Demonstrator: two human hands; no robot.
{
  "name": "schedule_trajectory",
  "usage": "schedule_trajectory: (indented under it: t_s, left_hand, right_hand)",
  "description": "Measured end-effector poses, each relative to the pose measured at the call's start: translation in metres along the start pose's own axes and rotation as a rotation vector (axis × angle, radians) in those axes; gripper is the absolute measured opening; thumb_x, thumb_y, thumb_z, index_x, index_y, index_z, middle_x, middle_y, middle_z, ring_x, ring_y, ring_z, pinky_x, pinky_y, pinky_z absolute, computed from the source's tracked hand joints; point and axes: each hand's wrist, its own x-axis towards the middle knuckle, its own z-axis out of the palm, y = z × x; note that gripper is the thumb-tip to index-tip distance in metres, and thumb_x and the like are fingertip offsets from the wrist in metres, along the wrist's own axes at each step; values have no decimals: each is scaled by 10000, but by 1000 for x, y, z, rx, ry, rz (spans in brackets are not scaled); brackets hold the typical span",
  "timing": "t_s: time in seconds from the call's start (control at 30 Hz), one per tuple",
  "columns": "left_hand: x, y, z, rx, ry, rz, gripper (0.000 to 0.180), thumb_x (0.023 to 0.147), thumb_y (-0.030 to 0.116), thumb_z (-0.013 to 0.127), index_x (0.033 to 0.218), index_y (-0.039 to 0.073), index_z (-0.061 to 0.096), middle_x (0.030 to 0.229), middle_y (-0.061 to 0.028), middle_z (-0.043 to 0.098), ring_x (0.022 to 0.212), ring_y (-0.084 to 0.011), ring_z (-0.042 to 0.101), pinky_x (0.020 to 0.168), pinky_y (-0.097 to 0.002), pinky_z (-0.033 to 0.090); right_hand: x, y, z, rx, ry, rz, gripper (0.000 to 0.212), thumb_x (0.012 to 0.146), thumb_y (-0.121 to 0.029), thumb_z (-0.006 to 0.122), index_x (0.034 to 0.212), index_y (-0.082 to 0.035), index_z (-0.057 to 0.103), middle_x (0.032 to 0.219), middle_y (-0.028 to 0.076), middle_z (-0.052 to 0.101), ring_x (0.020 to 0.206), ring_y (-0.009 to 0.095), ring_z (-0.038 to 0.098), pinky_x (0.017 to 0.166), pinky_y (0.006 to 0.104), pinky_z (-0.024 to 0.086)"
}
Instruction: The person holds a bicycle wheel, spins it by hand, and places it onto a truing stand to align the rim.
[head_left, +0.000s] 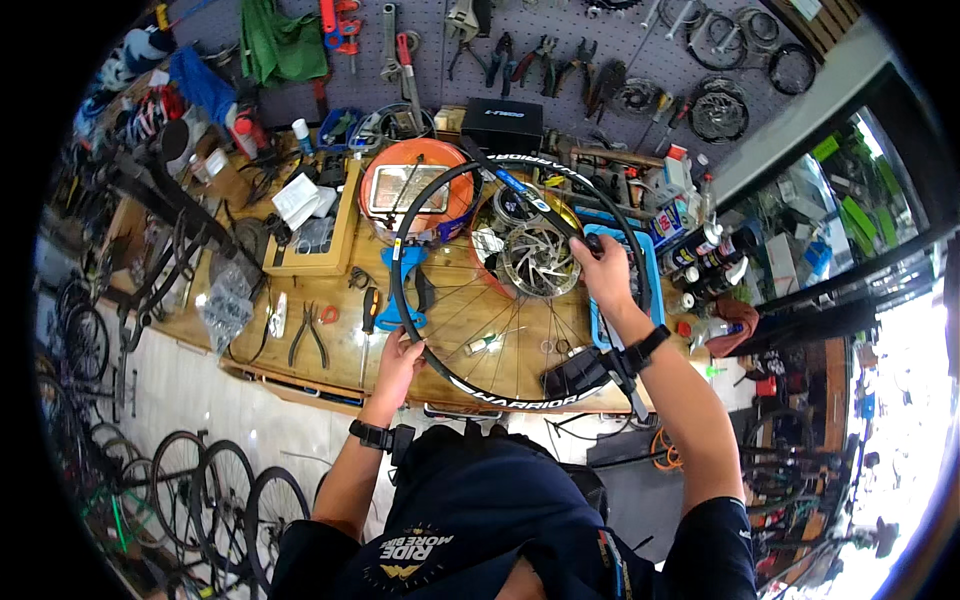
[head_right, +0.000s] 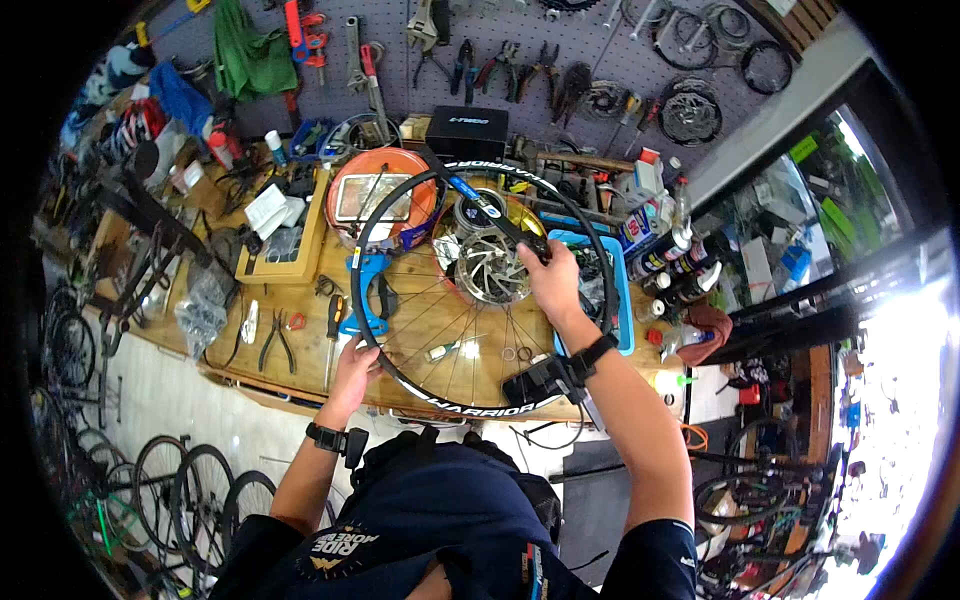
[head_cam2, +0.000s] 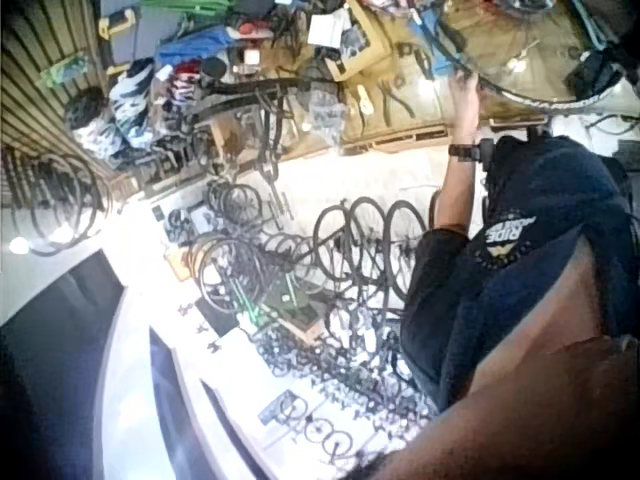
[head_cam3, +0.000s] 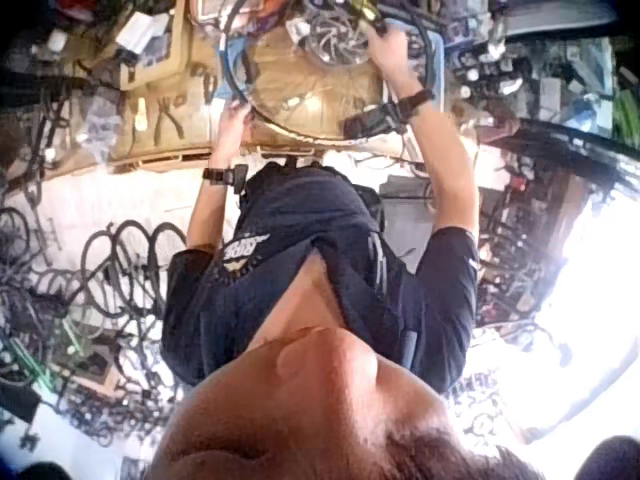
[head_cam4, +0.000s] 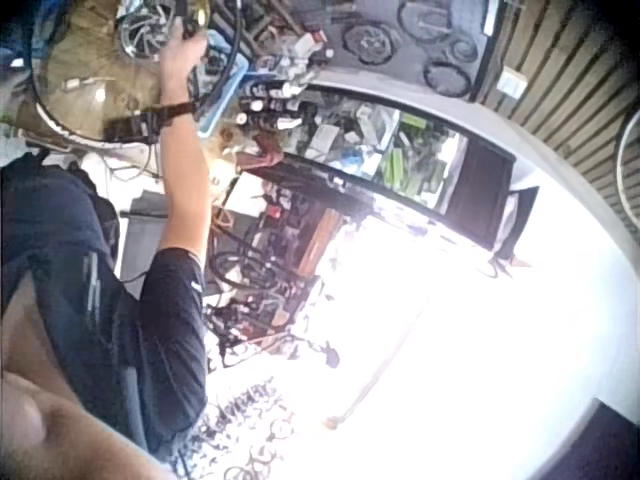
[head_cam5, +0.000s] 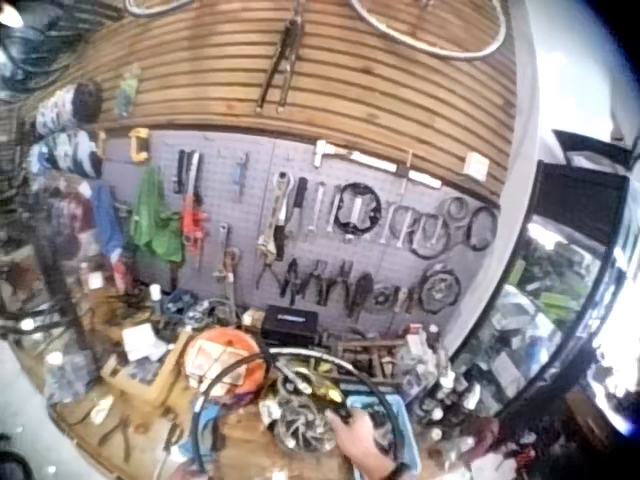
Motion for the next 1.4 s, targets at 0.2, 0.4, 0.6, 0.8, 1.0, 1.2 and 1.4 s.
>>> schedule_trajectory:
  t_s: [0.2,0.4,0.6,0.8,1.0,1.2,1.4]
  left_hand:
    - [-11,-24,3,180,65,31,645,917,118,673,1455,25,330,1076,-83,641,934,-161,637,784,-312,519]
    - [-8,-35,3,194,30,69,575,884,115,719,1366,31,416,1086,-88,629,934,-172,639,789,-310,541]
    - [4,-35,-5,186,-39,-13,516,878,76,717,1305,30,431,1094,-88,612,942,-175,641,799,-318,551]
    - [8,-31,-10,179,-115,-24,501,885,59,712,1283,25,410,1074,-89,608,931,-176,646,801,-315,552]
    - [8,-25,-19,162,-148,-43,506,877,42,720,1270,17,403,1071,-89,611,930,-167,644,813,-298,542]
    - [14,-25,-22,156,-193,-3,499,871,65,734,1248,12,411,1072,-92,618,939,-178,642,803,-305,534]
    - [10,-13,-20,196,-220,-11,476,882,107,743,1200,-12,410,1059,-122,621,950,-180,621,840,-321,509]
  right_hand:
    - [25,17,33,48,-103,22,394,868,-295,746,881,68,596,753,153,638,643,247,576,622,392,459]
    - [34,30,52,-25,-108,-52,386,872,-288,739,883,71,596,757,171,634,652,289,578,629,400,462]
    - [20,33,44,-121,-54,-51,385,896,-287,720,947,75,600,775,167,654,656,283,595,638,387,482]
    - [10,39,48,-139,42,-92,368,910,-269,711,984,73,598,779,141,665,667,203,617,628,346,488]
    - [14,15,55,-85,-18,12,341,927,-263,692,973,62,599,779,117,667,650,169,625,603,321,488]
    - [20,31,62,-208,48,-86,381,920,-291,690,958,79,609,807,206,665,709,330,637,672,408,493]
    - [15,41,62,-208,66,-39,361,929,-291,679,954,62,605,803,186,659,700,279,636,654,380,487]
